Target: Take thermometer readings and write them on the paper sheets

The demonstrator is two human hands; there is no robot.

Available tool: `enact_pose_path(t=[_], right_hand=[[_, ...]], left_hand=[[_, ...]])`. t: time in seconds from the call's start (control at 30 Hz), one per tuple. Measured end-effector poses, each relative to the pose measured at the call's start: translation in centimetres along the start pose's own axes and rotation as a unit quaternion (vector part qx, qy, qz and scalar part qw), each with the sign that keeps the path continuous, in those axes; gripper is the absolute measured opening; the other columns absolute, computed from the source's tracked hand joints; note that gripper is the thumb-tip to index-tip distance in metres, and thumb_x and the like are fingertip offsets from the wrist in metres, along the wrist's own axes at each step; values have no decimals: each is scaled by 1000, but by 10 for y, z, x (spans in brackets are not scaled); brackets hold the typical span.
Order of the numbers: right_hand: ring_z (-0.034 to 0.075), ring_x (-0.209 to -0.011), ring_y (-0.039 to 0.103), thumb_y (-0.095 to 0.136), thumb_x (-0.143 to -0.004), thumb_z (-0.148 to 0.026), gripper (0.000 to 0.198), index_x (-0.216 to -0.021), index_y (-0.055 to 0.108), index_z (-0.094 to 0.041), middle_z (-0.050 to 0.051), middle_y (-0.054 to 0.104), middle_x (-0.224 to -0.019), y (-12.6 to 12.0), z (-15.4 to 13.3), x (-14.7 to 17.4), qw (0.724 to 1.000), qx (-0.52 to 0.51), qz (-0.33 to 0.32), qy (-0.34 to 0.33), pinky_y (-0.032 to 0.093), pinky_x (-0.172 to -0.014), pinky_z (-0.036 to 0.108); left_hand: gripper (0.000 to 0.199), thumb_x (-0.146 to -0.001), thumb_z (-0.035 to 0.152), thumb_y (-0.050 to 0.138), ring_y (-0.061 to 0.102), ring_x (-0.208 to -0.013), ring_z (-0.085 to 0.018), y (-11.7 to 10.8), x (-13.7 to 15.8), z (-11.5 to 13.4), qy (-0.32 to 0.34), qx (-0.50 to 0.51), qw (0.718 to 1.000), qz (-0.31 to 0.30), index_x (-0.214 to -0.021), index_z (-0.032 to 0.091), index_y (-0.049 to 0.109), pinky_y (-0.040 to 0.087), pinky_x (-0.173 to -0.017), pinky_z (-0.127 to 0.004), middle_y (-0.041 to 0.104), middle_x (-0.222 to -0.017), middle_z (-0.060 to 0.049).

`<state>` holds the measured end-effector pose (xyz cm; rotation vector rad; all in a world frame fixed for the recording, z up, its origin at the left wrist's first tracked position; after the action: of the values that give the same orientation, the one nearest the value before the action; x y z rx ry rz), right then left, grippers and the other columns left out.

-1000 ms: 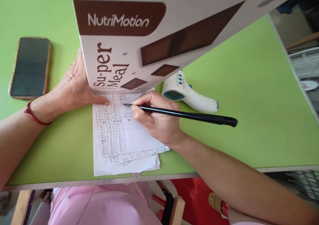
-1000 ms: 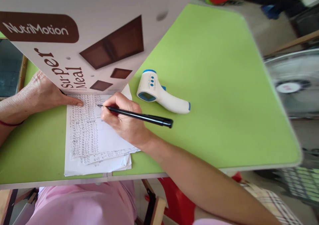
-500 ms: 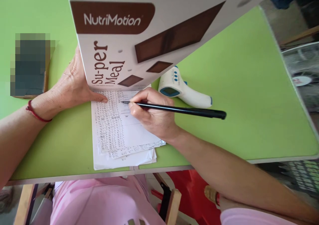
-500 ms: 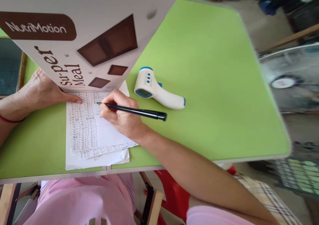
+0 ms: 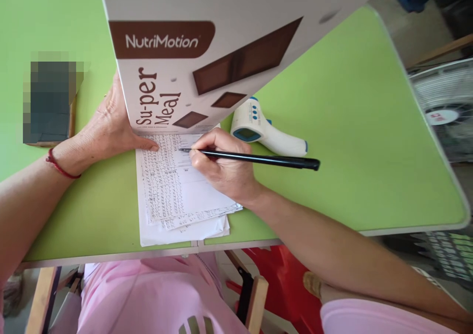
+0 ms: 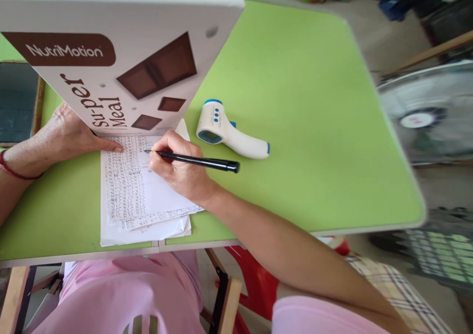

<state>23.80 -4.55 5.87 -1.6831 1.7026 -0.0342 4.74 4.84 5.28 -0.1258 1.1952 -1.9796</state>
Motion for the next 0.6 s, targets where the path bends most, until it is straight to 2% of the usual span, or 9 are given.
enact_pose_path(t=[0.1,0.37,0.6], right_hand=[[9,-48,48,63,-84,-26,18,-68,53,-23,-6,58,-57,0,3,1,1000,-1,1,12,42,-48,24],[9,-50,49,63,-82,-25,14,-71,53,-23,-6,58,-59,-5,7,1,999,-7,24,21,43,-49,23],[9,-48,47,63,-82,-28,18,-69,51,-23,-6,56,-57,-2,7,1,999,-5,5,33,41,-47,23]], left_hand=[[116,-70,71,73,21,-147,-48,1,0,-4,3,3,1000,4,-160,21,20,17,-121,-68,46,-153,-5],[119,-69,71,74,24,-146,-47,4,1,-9,33,4,999,28,-161,24,16,19,-121,-67,43,-155,-3],[117,-71,72,71,23,-147,-45,2,2,-6,14,-9,1000,8,-161,23,15,21,-122,-64,40,-158,-2]])
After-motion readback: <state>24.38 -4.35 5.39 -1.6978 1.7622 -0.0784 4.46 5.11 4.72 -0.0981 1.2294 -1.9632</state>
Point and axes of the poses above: each hand's wrist, its own x-axis away from the middle knuckle, its own y-axis out of the palm, z = x × y, the point moved 6 cm from there along -x, towards the middle knuckle
